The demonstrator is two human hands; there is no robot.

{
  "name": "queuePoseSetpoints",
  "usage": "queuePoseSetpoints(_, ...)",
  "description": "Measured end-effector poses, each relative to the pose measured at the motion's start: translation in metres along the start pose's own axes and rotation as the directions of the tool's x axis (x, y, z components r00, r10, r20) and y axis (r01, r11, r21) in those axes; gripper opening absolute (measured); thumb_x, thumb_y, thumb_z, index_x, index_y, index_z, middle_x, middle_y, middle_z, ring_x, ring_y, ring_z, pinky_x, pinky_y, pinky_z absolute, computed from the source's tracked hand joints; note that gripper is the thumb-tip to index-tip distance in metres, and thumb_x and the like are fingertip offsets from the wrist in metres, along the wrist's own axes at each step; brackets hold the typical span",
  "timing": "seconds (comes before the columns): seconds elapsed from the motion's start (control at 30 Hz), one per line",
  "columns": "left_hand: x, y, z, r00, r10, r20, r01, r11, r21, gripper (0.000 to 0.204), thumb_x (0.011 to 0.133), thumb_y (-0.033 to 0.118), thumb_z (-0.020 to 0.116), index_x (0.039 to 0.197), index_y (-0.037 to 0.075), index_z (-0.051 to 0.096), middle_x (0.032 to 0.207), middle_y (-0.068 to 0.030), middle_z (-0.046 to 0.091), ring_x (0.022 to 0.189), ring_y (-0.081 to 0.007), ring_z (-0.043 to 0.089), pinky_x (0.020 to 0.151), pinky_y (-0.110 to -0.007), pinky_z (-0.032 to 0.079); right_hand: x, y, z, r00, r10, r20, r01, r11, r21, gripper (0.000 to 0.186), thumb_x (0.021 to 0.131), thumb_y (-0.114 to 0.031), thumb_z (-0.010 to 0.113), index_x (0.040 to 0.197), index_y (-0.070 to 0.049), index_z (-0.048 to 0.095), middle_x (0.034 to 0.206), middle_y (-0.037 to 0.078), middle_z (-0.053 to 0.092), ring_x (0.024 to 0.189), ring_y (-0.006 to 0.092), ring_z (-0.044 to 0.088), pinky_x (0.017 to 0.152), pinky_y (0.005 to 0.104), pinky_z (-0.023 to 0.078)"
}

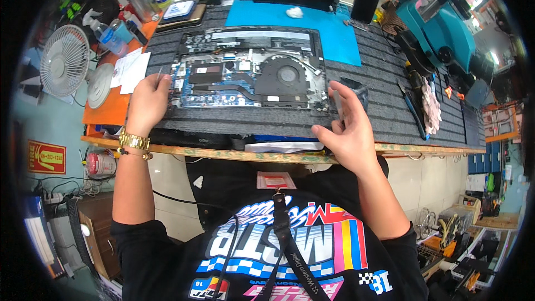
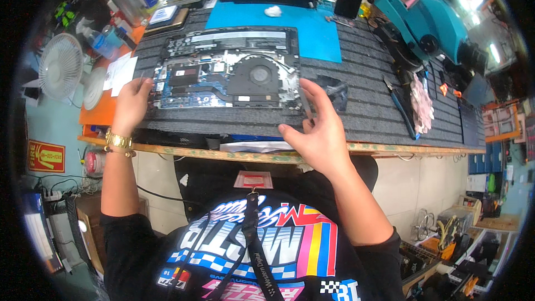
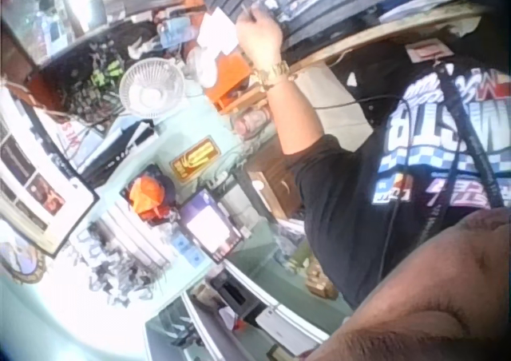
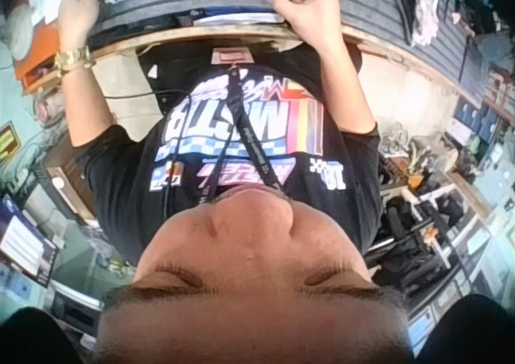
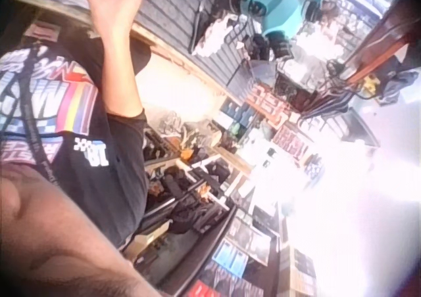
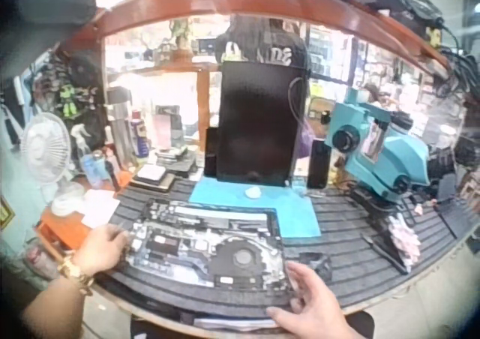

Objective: The person uses tweezers to manipulate a small connector inside an open laptop, then lifts and turns the laptop chassis.

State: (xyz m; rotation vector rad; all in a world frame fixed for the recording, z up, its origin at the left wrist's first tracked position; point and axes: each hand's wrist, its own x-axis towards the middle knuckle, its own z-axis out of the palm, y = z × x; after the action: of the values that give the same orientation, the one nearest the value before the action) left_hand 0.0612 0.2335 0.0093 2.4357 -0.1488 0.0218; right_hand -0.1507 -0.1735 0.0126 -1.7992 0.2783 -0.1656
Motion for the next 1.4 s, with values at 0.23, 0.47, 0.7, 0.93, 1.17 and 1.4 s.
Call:
queuePoseSetpoints(0.23,-0.029,0.053,-0.027,0.995,0.099,-0.011,-0.098,0.968,-0.232,0.049,0.127,0.036,0.05,0.118,-0.001,0.081,0.099,-0.0038,0.079,0.079,-0.0111,0.062,0.073,-0.032,0.051,-0.005,0.005,-0.043,0.99,-0.058,-0.129,0.08,0.982,0.17,0.031,0.121,-0.018,0.062,0.14,0.004,0.073,0.116,0.01,0.08,0.072,0.0029,0.047,0.063,0.0235,0.041)
queuePoseSetpoints(0.47,-0.08,0.135,0.055,0.782,0.613,0.112,-0.548,0.762,-0.345,0.038,0.124,0.022,0.055,0.111,-0.005,0.078,0.085,-0.0115,0.062,0.079,-0.0255,0.063,0.077,-0.039,0.051,-0.002,0.029,-0.094,0.947,-0.068,-0.315,0.211,0.871,0.443,0.041,0.128,-0.036,0.053,0.124,0.0,0.072,0.097,0.006,0.073,0.06,0.0038,0.042,0.05,0.0226,0.033)
queuePoseSetpoints(0.7,-0.061,0.177,0.081,0.735,0.565,0.376,-0.476,0.824,-0.307,0.037,0.123,0.022,0.057,0.101,-0.003,0.074,0.082,-0.0177,0.069,0.075,-0.0357,0.068,0.072,-0.043,0.054,0.008,0.038,-0.106,0.968,0.117,-0.224,-0.009,0.901,0.433,0.034,0.125,-0.034,0.057,0.122,-0.004,0.072,0.088,-0.003,0.054,0.062,0.0034,0.04,0.05,0.0221,0.027)
queuePoseSetpoints(0.93,-0.028,0.205,0.119,0.646,0.682,0.342,-0.65,0.727,-0.221,0.021,0.113,0.018,0.071,0.105,-0.001,0.076,0.077,-0.0093,0.058,0.067,-0.0199,0.049,0.063,-0.037,0.044,0.007,0.043,-0.111,0.981,0.104,-0.167,-0.02,0.898,0.439,0.035,0.126,-0.033,0.056,0.123,-0.001,0.071,0.09,-0.002,0.055,0.062,0.0034,0.041,0.049,0.0214,0.03)
queuePoseSetpoints(1.17,-0.015,0.209,0.131,0.365,0.876,0.314,-0.809,0.466,-0.36,0.014,0.096,0.005,0.082,0.11,0.002,0.085,0.08,-0.0126,0.066,0.068,-0.03,0.063,0.062,-0.045,0.048,0.009,0.044,-0.119,0.987,0.053,-0.149,0.045,0.81,0.585,0.037,0.128,-0.033,0.049,0.103,-0.006,0.056,0.088,0.002,0.047,0.061,0.0079,0.04,0.044,0.0238,0.03)
queuePoseSetpoints(1.4,-0.023,0.181,0.129,0.256,0.895,0.366,-0.921,0.341,-0.188,0.026,0.09,0.017,0.087,0.114,0.008,0.084,0.09,-0.0085,0.063,0.081,-0.0332,0.068,0.073,-0.046,0.057,0.009,0.047,-0.122,0.994,0.03,-0.104,0.039,0.797,0.603,0.04,0.128,-0.033,0.048,0.102,-0.004,0.055,0.088,0.004,0.046,0.061,0.0095,0.04,0.042,0.0252,0.032)
